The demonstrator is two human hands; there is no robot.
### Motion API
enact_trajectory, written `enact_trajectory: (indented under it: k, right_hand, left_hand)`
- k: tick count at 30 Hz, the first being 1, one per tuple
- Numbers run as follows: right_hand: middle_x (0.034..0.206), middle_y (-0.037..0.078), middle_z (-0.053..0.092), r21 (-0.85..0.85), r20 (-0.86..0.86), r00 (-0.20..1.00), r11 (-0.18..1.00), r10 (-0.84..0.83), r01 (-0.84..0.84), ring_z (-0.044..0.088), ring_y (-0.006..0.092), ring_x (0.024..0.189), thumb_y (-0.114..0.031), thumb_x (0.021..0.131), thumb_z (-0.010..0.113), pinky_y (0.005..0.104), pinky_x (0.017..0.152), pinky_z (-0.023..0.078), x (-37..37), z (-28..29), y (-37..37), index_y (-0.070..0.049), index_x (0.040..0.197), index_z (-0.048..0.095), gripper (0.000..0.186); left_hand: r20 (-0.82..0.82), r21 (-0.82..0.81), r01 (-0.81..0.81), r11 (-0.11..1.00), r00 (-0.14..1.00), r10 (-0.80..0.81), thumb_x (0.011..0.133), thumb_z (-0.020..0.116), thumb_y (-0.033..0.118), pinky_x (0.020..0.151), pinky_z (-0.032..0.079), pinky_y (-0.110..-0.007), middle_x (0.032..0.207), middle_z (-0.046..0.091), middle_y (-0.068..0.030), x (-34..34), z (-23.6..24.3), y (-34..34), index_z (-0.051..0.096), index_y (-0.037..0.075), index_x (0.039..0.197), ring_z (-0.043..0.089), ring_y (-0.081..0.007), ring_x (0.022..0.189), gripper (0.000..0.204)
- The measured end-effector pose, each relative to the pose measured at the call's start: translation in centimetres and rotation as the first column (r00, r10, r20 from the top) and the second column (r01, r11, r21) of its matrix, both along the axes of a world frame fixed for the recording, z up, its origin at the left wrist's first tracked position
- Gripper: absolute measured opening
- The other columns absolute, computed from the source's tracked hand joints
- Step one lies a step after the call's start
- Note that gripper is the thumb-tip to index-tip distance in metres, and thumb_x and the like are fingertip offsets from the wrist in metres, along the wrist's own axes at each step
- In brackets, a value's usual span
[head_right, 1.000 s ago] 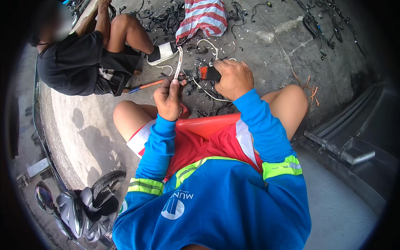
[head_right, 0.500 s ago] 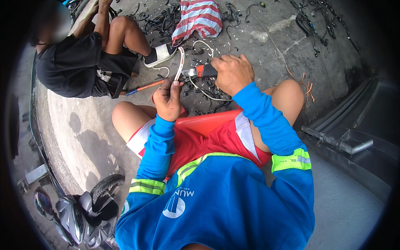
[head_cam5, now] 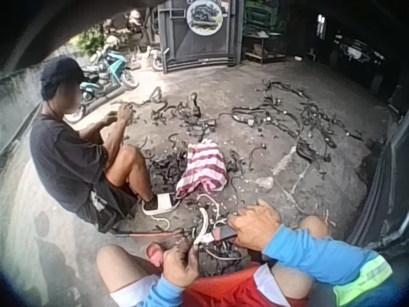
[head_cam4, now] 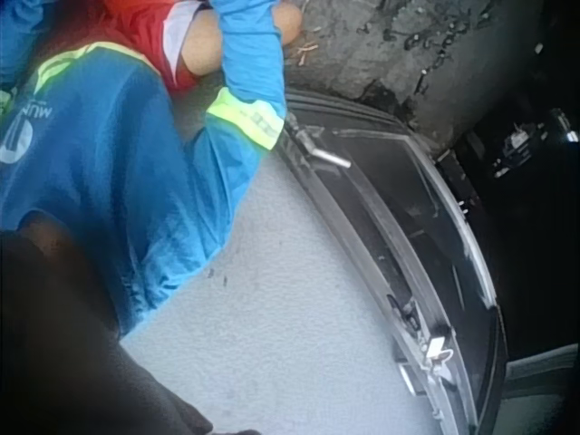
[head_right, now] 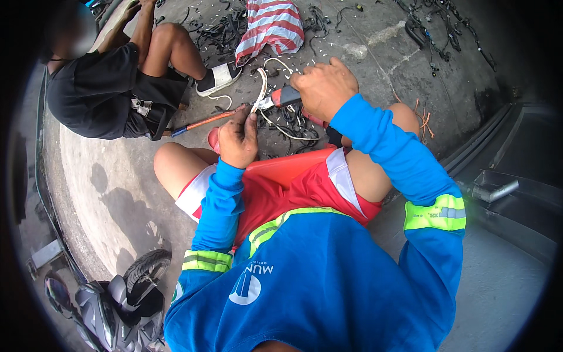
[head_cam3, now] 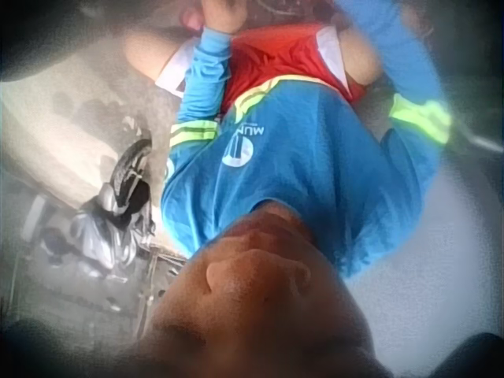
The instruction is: Repairing or sorting through an automotive wiring harness using pliers and wire.
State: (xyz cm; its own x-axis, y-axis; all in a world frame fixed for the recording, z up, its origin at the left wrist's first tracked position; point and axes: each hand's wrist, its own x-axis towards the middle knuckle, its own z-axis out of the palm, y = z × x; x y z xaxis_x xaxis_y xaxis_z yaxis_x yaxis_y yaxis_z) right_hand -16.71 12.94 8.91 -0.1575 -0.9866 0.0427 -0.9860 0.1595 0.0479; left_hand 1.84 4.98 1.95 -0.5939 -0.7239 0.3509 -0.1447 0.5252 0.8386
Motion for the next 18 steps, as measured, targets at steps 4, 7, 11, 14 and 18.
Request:
enact_trajectory:
  k: [4,7,11,14,18]
  right_hand:
    - [0.076,0.006,0.060,0.050,-0.018,1.000,0.999,0.015,-0.014,0.059,0.0243,0.078,-0.010,0.064,0.056,0.0373,0.068,0.040,0.09,0.93,0.13,-0.012,0.085,0.061,0.022]
    - [0.076,0.006,0.060,0.052,-0.036,0.999,0.999,0.017,-0.015,0.059,0.0245,0.078,-0.010,0.064,0.056,0.0375,0.068,0.040,0.13,0.92,0.15,-0.012,0.085,0.061,0.022]
    - [0.075,0.006,0.060,0.029,-0.059,0.998,0.999,0.015,-0.013,0.059,0.0247,0.078,-0.011,0.063,0.056,0.0375,0.068,0.040,0.15,1.01,0.17,-0.012,0.084,0.061,0.021]
    - [0.075,0.006,0.060,0.065,-0.045,0.999,0.998,0.010,-0.007,0.059,0.0245,0.077,-0.011,0.064,0.056,0.0374,0.068,0.040,-0.10,1.13,0.08,-0.012,0.083,0.062,0.020]
    - [0.074,0.006,0.060,0.079,-0.044,0.999,0.997,0.008,-0.004,0.059,0.0242,0.078,-0.011,0.063,0.056,0.0371,0.068,0.040,-0.12,1.12,0.04,-0.012,0.084,0.062,0.021]
  left_hand:
    - [0.012,0.074,-0.021,0.997,1.000,0.020,0.080,0.053,0.005,0.048,0.041,-0.034,0.056,0.052,-0.0163,0.23,-0.26,-0.04,0.060,-0.001,0.085,0.054,-0.0294,0.049,0.010]
    - [-0.014,0.058,-0.023,0.998,1.000,0.024,0.081,0.053,0.005,0.047,0.041,-0.034,0.055,0.052,-0.0159,0.24,0.16,0.02,0.060,-0.001,0.085,0.053,-0.0290,0.047,0.011]
    - [0.000,0.055,-0.006,0.998,1.000,0.006,0.081,0.053,0.005,0.047,0.040,-0.034,0.054,0.051,-0.0157,0.57,0.19,-0.06,0.060,-0.001,0.085,0.053,-0.0286,0.047,0.011]
    - [-0.008,-0.025,-0.008,1.000,1.000,0.008,0.081,0.053,0.006,0.046,0.040,-0.034,0.052,0.050,-0.0155,0.30,0.03,-0.17,0.060,-0.001,0.085,0.053,-0.0277,0.046,0.010]
    - [0.013,0.049,0.001,0.999,1.000,-0.001,0.081,0.054,0.006,0.046,0.040,-0.034,0.052,0.050,-0.0158,0.58,0.06,-0.02,0.060,-0.001,0.085,0.052,-0.0272,0.046,0.010]
